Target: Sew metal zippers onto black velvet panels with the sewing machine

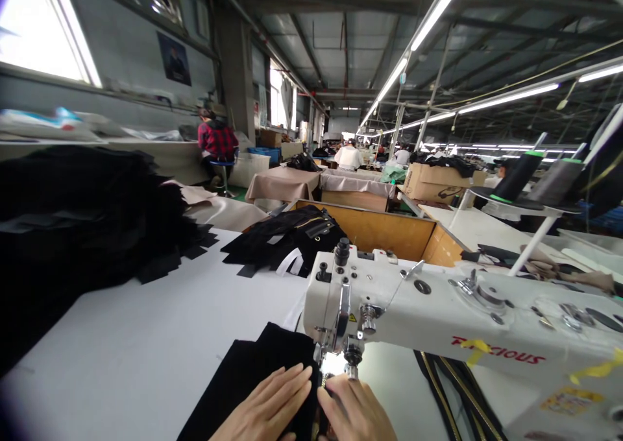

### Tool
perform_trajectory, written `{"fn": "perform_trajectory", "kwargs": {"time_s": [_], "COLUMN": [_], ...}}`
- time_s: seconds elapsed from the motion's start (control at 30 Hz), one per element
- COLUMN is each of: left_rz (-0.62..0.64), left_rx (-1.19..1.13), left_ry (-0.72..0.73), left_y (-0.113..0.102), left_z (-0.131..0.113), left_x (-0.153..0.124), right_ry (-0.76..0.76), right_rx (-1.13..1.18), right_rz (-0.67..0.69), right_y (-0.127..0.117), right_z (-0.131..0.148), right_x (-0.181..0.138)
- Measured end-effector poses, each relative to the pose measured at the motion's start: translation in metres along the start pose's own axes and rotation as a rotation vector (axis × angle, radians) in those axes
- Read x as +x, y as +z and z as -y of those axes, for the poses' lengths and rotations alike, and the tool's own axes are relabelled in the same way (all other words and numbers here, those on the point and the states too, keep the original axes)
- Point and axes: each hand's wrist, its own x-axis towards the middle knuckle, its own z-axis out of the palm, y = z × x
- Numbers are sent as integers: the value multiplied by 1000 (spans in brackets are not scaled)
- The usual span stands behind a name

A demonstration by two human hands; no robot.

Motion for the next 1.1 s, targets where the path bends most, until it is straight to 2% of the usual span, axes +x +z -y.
{"fn": "perform_trajectory", "kwargs": {"time_s": [0.13, 0.43, 0.67, 0.87, 1.1], "left_rz": [1, -8, 91, -16, 149], "left_rx": [-17, -77, -4, 11, -93], "left_ry": [-1, -2, 14, 5, 17], "left_y": [3, -14, -22, -31, -17], "left_z": [1, 2, 0, -6, 4], "left_x": [-1, 8, 10, 8, 12], "right_ry": [16, 25, 32, 27, 38], "right_rx": [-7, 21, 24, 24, 46], "right_rz": [4, 38, 67, 58, 25], "right_y": [0, 0, 1, -2, -2], "right_z": [1, 0, -1, 1, 0], "right_x": [0, -2, -2, -1, -2]}}
